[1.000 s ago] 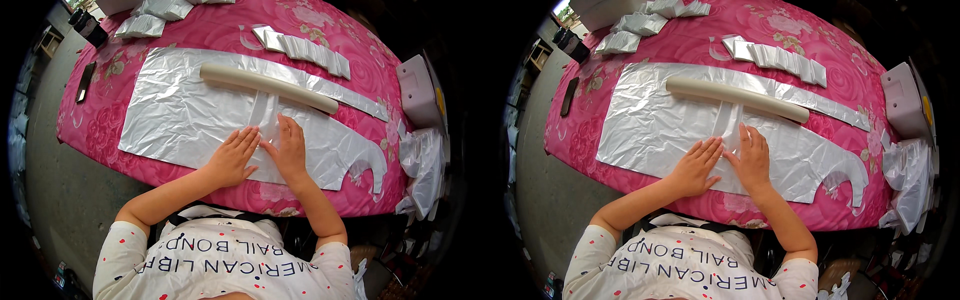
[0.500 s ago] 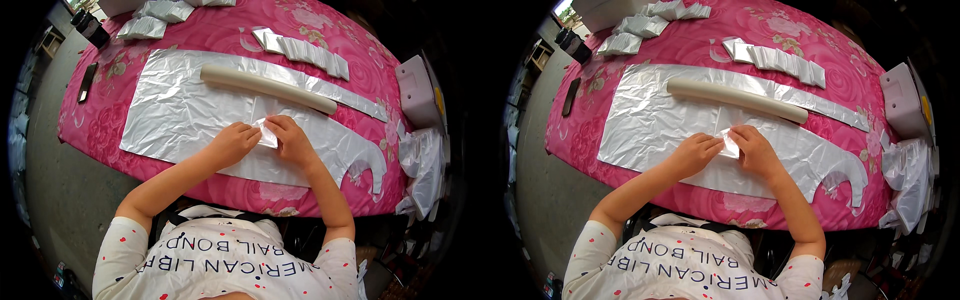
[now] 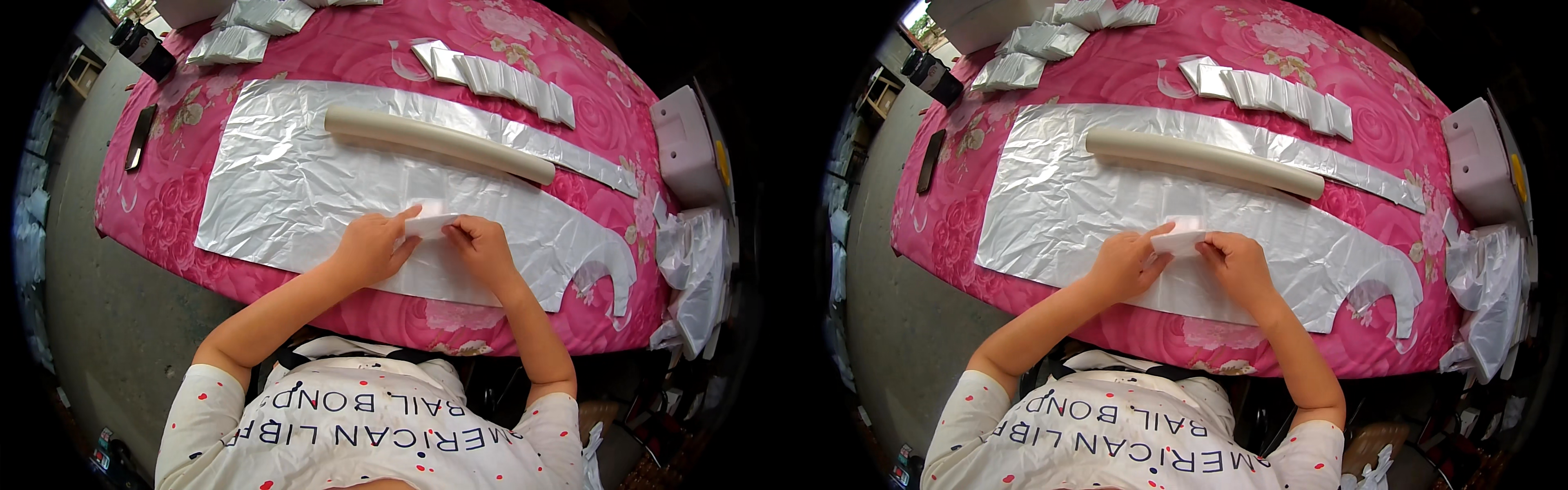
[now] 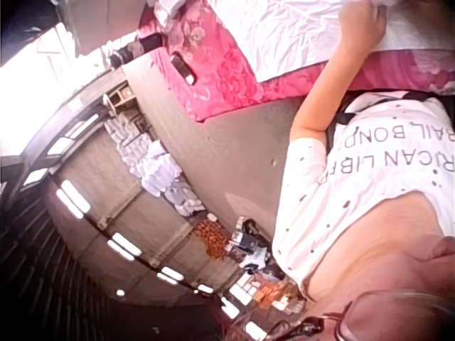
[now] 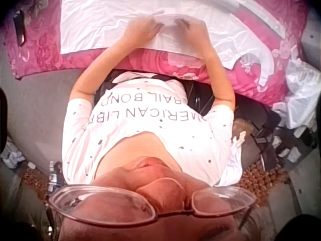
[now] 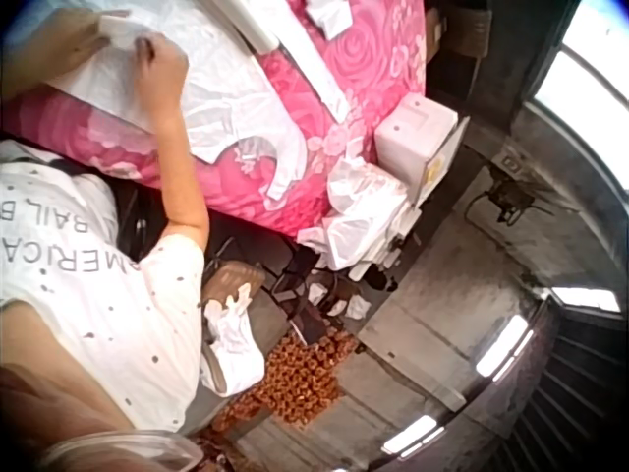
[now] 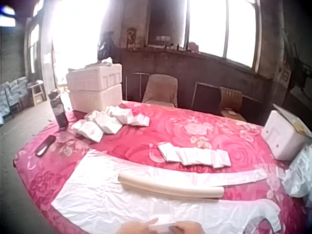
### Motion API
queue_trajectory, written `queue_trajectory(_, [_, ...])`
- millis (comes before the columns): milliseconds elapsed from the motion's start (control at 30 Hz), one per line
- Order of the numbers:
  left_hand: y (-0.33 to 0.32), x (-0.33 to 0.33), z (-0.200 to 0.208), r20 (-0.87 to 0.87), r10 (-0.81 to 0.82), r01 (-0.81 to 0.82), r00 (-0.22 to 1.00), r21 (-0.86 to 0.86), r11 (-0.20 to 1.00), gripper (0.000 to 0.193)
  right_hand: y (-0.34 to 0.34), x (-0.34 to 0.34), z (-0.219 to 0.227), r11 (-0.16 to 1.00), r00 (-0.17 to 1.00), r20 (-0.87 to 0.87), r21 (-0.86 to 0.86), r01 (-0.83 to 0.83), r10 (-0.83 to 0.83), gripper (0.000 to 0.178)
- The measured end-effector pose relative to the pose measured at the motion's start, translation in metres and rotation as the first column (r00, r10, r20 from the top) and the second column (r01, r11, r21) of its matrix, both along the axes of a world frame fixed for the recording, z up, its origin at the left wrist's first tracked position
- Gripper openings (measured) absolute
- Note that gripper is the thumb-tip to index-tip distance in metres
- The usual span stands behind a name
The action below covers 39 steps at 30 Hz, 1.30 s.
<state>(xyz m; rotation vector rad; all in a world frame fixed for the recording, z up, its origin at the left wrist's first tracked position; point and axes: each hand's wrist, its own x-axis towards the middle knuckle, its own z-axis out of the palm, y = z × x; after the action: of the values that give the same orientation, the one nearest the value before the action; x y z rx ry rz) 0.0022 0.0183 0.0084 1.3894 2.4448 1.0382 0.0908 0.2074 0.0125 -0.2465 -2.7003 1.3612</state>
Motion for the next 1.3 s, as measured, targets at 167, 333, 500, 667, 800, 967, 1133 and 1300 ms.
queue_trajectory(167, [0.015, -0.014, 0.0, 0.284, 0.208, -0.215, 0.936, -0.006, 0.977, 0.053, 0.002, -0.031, 0.015, 0.987, 0.945, 0.31, -0.085, 0.139, -0.106, 0.03])
queue_trajectory(333, [0.02, -0.021, 0.005, 0.416, 0.316, -0.315, 0.853, -0.072, 0.946, 0.062, 0.006, -0.05, 0.022, 0.997, 0.888, 0.456, -0.02, 0.08, -0.062, 0.033])
queue_trajectory(500, [0.02, -0.027, 0.017, 0.533, 0.318, -0.313, 0.784, -0.102, 0.944, 0.064, 0.014, -0.057, 0.016, 0.989, 0.854, 0.519, -0.105, 0.101, -0.032, 0.035])
queue_trajectory(667, [0.019, -0.017, 0.001, -0.226, 0.169, -0.15, 0.959, 0.099, 0.984, 0.064, 0.017, -0.059, 0.012, 0.99, 0.85, 0.527, -0.115, 0.087, -0.014, 0.035])
queue_trajectory(800, [0.035, -0.006, -0.01, -0.292, 0.008, -0.032, 0.956, -0.077, 0.997, 0.073, 0.017, -0.059, 0.008, 0.995, 0.857, 0.514, -0.064, 0.073, -0.03, 0.034])
queue_trajectory(967, [0.039, -0.001, -0.024, -0.317, 0.031, -0.108, 0.948, -0.227, 0.968, 0.091, 0.012, -0.057, 0.007, 0.991, 0.857, 0.512, -0.081, 0.11, -0.054, 0.033])
queue_trajectory(1133, [0.038, -0.006, -0.02, -0.252, -0.021, -0.042, 0.967, -0.242, 0.969, 0.099, 0.005, -0.048, 0.017, 0.994, 0.919, 0.38, 0.056, 0.095, -0.109, 0.029])
queue_trajectory(1300, [0.036, -0.001, -0.021, -0.235, -0.005, -0.054, 0.972, -0.247, 0.967, 0.104, -0.005, -0.025, 0.02, 0.969, 0.94, 0.272, 0.19, 0.156, -0.205, 0.029])
